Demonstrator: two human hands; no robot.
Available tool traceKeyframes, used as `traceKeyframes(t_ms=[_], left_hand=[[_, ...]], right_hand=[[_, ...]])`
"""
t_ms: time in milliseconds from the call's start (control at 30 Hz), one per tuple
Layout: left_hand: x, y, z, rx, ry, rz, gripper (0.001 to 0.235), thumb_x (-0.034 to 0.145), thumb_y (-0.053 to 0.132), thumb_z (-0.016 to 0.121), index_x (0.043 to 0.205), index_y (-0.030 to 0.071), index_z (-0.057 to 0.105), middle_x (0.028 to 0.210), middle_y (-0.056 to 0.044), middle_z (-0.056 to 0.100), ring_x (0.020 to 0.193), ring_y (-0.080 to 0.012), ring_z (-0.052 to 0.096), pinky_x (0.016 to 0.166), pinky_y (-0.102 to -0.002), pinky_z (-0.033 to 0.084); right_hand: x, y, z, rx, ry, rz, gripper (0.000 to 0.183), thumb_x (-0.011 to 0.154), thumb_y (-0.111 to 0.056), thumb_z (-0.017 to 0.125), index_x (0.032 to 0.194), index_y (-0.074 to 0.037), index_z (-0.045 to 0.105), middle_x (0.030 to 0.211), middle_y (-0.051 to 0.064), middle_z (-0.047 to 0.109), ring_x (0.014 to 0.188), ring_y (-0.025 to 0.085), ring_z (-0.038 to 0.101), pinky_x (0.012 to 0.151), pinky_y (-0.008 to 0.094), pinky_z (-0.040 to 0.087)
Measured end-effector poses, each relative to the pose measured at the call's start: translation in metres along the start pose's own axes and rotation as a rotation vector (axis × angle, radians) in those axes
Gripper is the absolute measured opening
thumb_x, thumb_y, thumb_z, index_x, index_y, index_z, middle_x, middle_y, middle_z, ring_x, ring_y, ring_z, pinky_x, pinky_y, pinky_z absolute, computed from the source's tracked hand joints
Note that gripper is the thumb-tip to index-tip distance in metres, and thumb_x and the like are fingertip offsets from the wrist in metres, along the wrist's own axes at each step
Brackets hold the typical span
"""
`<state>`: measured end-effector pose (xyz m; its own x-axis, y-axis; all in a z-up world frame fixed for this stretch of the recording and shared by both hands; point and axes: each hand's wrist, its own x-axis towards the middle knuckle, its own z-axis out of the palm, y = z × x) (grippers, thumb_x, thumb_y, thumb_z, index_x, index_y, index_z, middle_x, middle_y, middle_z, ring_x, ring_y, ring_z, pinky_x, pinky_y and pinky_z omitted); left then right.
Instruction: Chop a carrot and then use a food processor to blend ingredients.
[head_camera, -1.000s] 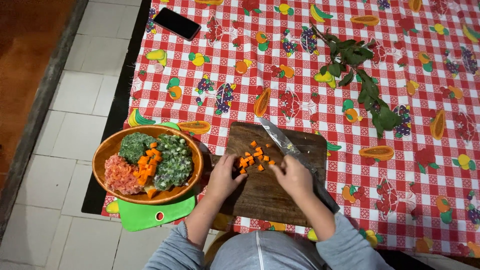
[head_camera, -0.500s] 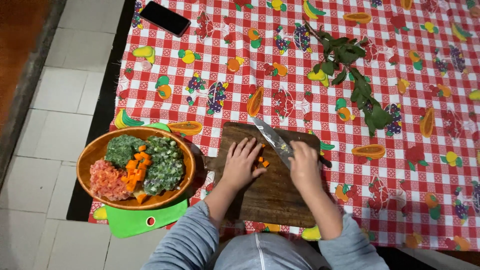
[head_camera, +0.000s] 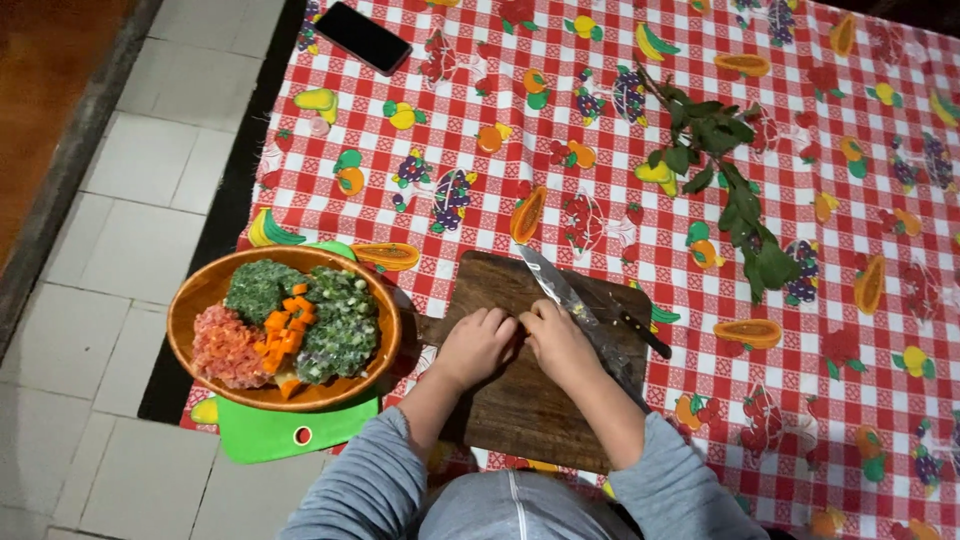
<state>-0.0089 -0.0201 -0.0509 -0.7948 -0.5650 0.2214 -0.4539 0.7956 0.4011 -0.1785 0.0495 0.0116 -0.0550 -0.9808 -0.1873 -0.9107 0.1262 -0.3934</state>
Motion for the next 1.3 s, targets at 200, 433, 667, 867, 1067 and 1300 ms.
traceKeyframes(t_ms=[200,433,667,867,1067,1300], left_hand=[[0.017,-0.011,-0.003,-0.094,-0.048,-0.115,0.023,0.095,0.025,0.064,0.111,0.009,0.062,0.102,-0.013,0.063,0.091,-0.0348,0.066,0.075,-0.046,0.057],[0.007,-0.039,-0.008,-0.767,0.533,-0.494,0.014,0.102,0.019,0.064,0.101,0.004,0.063,0.088,-0.012,0.064,0.077,-0.0255,0.062,0.068,-0.037,0.050],[-0.029,-0.044,-0.123,-0.387,0.698,-0.486,0.017,0.099,0.017,0.066,0.101,0.001,0.062,0.087,-0.014,0.065,0.076,-0.0293,0.064,0.069,-0.039,0.052],[-0.067,-0.093,-0.157,-0.122,0.760,-0.536,0.018,0.098,0.017,0.068,0.102,0.000,0.064,0.095,-0.017,0.067,0.085,-0.0317,0.066,0.075,-0.044,0.055],[-0.075,-0.117,-0.207,-0.175,0.768,-0.816,0.022,0.098,0.022,0.068,0.099,0.000,0.063,0.088,-0.018,0.067,0.079,-0.0318,0.067,0.072,-0.045,0.053],[-0.059,-0.131,-0.197,-0.099,0.487,-0.783,0.023,0.096,0.026,0.067,0.099,0.002,0.066,0.094,-0.018,0.070,0.084,-0.0334,0.069,0.076,-0.047,0.055]], right_hand=[[0.003,0.018,0.020,0.107,0.039,-0.046,0.028,0.087,-0.006,0.071,0.114,-0.007,0.067,0.114,0.014,0.060,0.105,0.034,0.063,0.090,0.044,0.053],[0.017,-0.016,0.006,0.359,-0.046,0.017,0.029,0.075,0.000,0.080,0.101,-0.006,0.068,0.106,0.010,0.062,0.091,0.022,0.066,0.081,0.031,0.059],[0.042,-0.092,0.009,0.611,-0.110,-0.216,0.024,0.080,0.000,0.078,0.101,-0.002,0.067,0.108,0.008,0.060,0.088,0.015,0.065,0.076,0.027,0.060],[0.060,-0.134,0.026,0.589,-0.191,-0.241,0.019,0.086,-0.004,0.075,0.103,-0.003,0.068,0.114,0.006,0.061,0.093,0.015,0.067,0.084,0.026,0.060],[0.070,-0.168,0.021,0.606,-0.188,-0.169,0.022,0.090,-0.010,0.071,0.111,-0.004,0.066,0.112,0.010,0.066,0.097,0.017,0.071,0.089,0.025,0.060],[0.067,-0.138,0.016,0.591,-0.174,-0.026,0.016,0.094,-0.012,0.065,0.109,-0.007,0.069,0.108,0.010,0.075,0.096,0.017,0.076,0.085,0.027,0.060]])
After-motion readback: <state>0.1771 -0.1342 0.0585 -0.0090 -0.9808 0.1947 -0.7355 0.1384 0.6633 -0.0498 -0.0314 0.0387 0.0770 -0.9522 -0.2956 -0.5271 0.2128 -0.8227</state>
